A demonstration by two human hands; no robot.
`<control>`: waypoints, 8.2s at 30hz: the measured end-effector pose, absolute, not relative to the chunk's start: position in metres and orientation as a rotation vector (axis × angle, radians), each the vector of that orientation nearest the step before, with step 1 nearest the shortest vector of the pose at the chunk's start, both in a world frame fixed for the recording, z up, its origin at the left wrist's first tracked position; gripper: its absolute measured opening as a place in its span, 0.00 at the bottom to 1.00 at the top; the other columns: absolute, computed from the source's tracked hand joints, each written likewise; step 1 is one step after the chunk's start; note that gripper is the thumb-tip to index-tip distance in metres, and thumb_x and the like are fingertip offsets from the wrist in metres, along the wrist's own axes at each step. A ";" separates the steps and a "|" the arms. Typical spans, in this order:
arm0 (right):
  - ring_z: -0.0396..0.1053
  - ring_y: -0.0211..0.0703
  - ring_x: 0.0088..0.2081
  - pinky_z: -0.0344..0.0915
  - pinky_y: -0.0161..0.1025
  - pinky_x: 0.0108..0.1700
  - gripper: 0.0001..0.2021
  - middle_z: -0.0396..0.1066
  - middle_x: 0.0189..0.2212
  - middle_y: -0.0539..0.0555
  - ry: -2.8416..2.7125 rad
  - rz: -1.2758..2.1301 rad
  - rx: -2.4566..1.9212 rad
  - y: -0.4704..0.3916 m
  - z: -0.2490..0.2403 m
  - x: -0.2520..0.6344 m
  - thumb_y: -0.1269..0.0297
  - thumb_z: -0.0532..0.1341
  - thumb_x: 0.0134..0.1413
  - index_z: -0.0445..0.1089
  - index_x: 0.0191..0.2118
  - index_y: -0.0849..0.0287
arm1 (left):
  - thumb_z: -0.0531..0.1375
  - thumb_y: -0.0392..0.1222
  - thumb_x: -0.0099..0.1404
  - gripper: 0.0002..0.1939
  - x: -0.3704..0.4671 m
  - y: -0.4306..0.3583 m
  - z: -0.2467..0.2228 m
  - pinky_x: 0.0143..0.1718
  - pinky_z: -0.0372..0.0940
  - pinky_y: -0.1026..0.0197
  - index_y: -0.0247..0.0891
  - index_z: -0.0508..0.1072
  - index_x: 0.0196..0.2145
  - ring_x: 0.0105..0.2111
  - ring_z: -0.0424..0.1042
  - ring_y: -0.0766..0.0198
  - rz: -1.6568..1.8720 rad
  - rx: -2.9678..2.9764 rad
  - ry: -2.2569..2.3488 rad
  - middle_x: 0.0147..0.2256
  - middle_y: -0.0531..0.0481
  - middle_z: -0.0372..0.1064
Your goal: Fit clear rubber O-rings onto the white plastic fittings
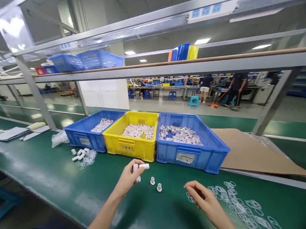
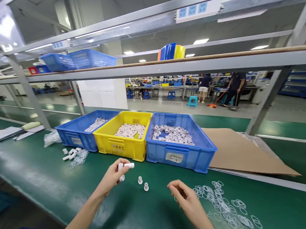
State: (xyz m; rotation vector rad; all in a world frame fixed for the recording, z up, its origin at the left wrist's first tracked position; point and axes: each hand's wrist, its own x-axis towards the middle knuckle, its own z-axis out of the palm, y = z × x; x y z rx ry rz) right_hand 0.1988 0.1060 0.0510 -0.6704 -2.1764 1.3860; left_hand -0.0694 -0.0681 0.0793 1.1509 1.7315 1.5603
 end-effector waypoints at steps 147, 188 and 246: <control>0.63 0.38 0.30 0.57 0.32 0.32 0.05 0.66 0.29 0.45 -2.289 1.060 -0.551 0.098 0.055 0.197 0.68 0.58 0.66 0.67 0.36 0.57 | 0.60 0.67 0.63 0.36 0.031 0.004 -0.046 0.15 0.43 0.69 0.41 0.59 0.58 0.14 0.54 0.80 1.435 1.037 0.979 0.34 0.50 0.71; 0.58 0.43 0.29 0.50 0.37 0.31 0.19 0.62 0.27 0.47 -2.501 1.224 -0.459 0.093 0.042 0.191 0.49 0.52 0.71 0.66 0.33 0.56 | 0.63 0.54 0.64 0.19 0.046 -0.021 0.009 0.15 0.49 0.69 0.35 0.70 0.43 0.16 0.56 0.75 1.613 0.959 1.252 0.30 0.50 0.74; 0.67 0.42 0.27 0.55 0.36 0.29 0.05 0.68 0.28 0.45 -2.630 0.666 -0.645 0.040 0.058 0.159 0.63 0.55 0.68 0.64 0.38 0.52 | 0.70 0.64 0.53 0.30 0.031 -0.054 -0.032 0.12 0.31 0.70 0.34 0.68 0.34 0.12 0.46 0.82 1.605 0.369 0.689 0.24 0.55 0.67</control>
